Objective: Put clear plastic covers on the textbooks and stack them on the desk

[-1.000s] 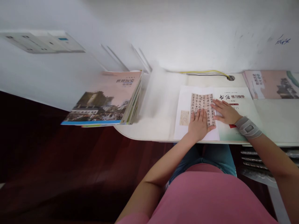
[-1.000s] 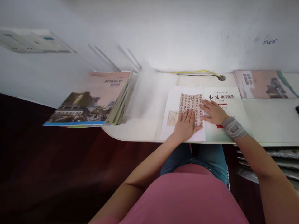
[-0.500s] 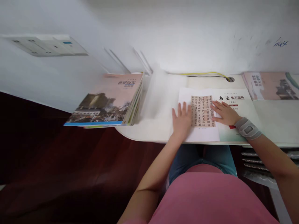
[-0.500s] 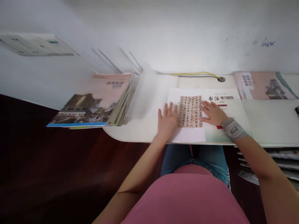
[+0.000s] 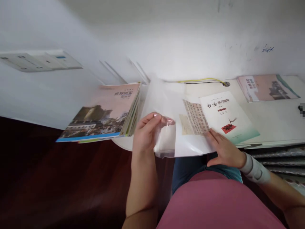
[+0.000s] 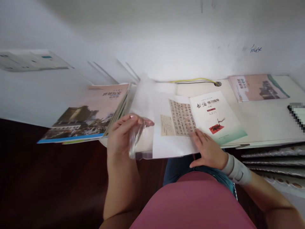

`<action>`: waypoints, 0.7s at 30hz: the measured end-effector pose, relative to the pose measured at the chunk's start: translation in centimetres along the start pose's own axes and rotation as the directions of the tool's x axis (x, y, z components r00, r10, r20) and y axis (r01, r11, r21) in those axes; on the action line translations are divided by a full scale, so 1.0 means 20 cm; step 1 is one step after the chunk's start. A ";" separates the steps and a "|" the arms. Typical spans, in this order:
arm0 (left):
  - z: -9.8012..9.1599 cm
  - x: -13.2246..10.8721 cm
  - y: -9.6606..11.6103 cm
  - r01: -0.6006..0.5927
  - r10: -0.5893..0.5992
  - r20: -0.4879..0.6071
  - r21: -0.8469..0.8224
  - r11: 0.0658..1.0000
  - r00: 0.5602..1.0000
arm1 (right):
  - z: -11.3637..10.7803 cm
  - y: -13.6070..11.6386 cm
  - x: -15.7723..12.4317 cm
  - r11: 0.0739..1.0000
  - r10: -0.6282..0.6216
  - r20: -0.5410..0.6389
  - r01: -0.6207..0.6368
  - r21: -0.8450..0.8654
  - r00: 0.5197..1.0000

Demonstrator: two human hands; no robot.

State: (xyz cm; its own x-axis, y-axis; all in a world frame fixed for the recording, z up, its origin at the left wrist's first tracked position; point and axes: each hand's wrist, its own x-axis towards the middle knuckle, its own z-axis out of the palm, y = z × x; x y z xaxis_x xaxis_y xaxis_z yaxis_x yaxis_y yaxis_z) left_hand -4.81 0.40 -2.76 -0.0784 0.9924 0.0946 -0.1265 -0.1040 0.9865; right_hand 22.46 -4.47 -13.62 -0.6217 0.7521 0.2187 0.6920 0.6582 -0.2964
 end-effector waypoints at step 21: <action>0.61 0.29 -0.58 -0.444 -0.274 0.477 0.879 0.177 0.835 | -0.28 0.59 -0.47 0.483 0.863 -0.363 -0.782 0.393 0.351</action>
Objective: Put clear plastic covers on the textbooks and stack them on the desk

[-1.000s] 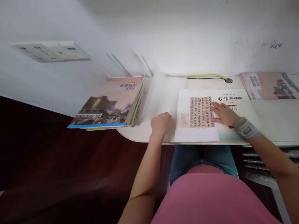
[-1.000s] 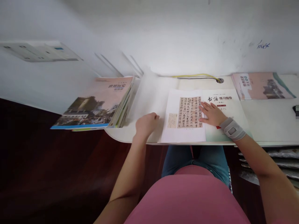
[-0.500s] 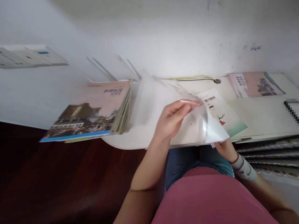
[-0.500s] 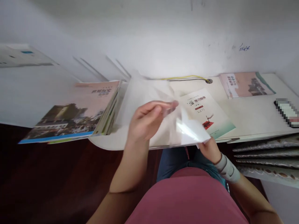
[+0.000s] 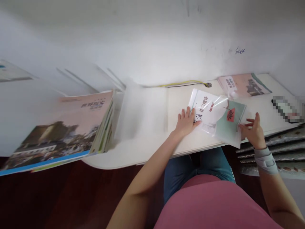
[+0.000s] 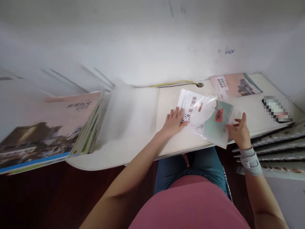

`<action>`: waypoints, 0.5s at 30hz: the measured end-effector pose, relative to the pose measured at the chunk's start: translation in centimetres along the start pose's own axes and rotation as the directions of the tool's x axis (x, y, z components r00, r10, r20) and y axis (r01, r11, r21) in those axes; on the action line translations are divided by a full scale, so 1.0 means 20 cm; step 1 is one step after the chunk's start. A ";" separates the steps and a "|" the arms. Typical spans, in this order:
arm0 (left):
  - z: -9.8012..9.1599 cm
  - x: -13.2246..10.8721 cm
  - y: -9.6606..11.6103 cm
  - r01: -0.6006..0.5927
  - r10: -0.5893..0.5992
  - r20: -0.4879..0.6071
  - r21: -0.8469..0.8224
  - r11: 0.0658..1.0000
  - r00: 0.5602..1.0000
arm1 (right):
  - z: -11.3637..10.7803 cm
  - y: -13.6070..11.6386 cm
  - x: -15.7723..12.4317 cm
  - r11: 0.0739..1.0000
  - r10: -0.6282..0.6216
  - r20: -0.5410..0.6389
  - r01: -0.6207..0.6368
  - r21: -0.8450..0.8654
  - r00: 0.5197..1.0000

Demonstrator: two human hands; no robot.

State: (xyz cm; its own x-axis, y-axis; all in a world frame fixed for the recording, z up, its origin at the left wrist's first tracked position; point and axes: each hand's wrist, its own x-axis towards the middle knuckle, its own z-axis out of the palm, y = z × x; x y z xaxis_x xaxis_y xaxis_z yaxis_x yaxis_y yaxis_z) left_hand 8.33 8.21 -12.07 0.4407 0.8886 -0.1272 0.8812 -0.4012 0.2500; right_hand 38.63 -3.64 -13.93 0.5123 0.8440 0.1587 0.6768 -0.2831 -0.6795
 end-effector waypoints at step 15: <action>-0.17 -0.16 -0.33 0.238 -0.350 -0.174 -0.461 0.855 0.920 | 0.15 -0.12 0.32 0.908 -0.350 0.303 0.401 -0.123 0.886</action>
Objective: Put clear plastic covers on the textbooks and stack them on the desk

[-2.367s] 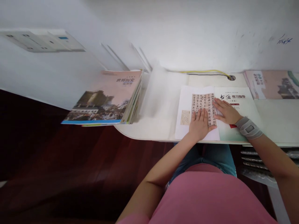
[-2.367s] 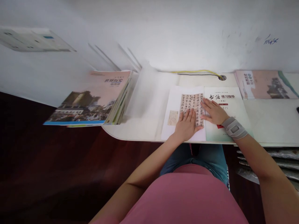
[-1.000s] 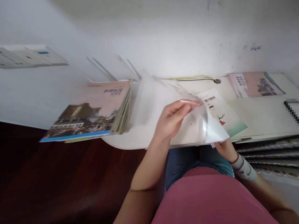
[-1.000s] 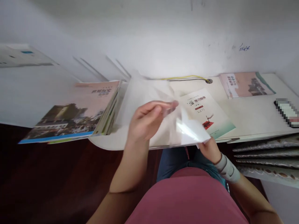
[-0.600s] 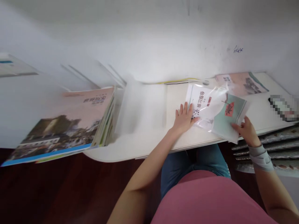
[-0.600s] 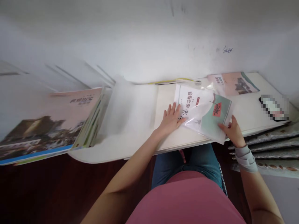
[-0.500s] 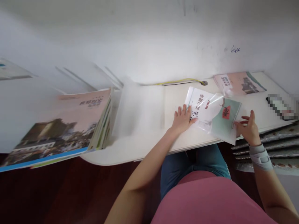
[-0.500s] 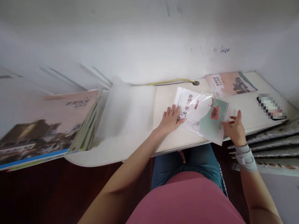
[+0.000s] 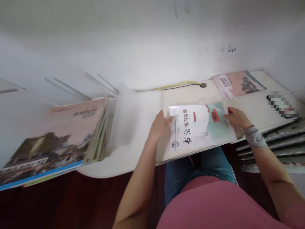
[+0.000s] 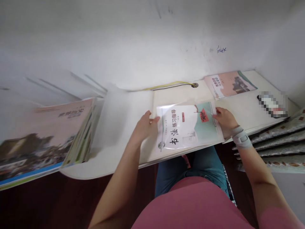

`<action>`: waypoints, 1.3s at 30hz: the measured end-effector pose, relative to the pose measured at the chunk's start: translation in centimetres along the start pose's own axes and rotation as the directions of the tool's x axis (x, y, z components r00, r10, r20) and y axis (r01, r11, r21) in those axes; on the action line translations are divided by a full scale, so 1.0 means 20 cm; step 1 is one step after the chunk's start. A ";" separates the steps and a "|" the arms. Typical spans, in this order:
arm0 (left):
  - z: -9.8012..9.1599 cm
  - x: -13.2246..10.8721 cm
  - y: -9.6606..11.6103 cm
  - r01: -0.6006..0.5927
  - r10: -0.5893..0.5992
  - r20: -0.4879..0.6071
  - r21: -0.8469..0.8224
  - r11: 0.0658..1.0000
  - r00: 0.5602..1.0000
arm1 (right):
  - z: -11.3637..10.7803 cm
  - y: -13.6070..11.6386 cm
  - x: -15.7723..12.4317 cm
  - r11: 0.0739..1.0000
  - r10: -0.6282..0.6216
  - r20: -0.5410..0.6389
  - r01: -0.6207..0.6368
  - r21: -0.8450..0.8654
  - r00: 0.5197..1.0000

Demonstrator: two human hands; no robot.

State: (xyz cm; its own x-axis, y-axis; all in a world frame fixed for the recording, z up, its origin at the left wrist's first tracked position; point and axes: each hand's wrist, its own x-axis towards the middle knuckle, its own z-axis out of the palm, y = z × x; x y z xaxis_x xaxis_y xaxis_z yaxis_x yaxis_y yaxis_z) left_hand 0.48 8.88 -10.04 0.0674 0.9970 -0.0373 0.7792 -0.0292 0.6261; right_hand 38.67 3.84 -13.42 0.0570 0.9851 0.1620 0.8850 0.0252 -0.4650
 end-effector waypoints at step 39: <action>0.33 -0.12 0.19 -0.282 0.193 0.224 0.495 0.822 0.955 | 0.10 -0.26 -0.23 0.835 -0.343 0.202 0.396 -0.382 0.917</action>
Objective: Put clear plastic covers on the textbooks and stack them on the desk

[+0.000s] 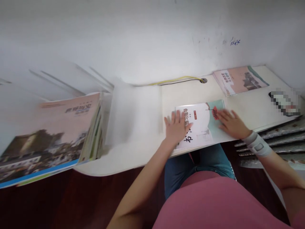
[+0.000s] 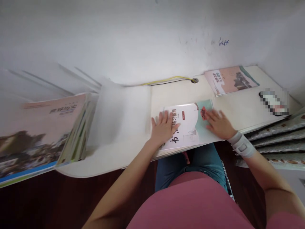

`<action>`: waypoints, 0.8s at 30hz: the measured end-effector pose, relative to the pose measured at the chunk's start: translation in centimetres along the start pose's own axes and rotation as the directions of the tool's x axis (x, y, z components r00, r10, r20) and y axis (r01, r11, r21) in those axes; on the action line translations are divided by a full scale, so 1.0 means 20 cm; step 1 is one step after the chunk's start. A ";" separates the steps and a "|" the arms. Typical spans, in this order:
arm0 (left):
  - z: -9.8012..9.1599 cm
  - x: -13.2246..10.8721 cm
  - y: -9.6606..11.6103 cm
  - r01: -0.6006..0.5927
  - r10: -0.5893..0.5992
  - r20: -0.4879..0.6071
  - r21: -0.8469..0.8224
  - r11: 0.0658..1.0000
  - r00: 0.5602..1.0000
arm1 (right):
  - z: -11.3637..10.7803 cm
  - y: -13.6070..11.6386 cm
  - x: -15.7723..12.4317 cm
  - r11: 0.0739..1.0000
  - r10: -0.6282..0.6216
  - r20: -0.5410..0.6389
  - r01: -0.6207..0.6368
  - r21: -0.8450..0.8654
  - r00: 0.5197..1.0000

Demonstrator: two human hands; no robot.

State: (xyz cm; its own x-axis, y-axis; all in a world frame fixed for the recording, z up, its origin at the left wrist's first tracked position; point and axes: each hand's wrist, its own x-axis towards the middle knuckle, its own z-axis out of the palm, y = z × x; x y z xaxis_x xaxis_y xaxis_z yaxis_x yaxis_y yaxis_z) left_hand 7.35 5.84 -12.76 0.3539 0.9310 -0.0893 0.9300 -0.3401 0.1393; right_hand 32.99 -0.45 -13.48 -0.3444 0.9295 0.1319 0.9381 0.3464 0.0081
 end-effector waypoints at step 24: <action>0.04 0.05 -0.21 0.068 -0.084 -0.191 -0.090 0.994 0.978 | 0.01 0.28 0.19 0.882 0.471 -0.121 -0.463 0.085 0.874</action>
State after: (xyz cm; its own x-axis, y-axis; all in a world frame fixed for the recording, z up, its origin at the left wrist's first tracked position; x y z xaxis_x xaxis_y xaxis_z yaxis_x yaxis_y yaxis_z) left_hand 3.91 8.01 -14.31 0.2487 0.9645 0.0895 0.9392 -0.2627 0.2212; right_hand 36.90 4.98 -13.07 0.1450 0.9602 0.2389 0.9838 -0.1142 -0.1380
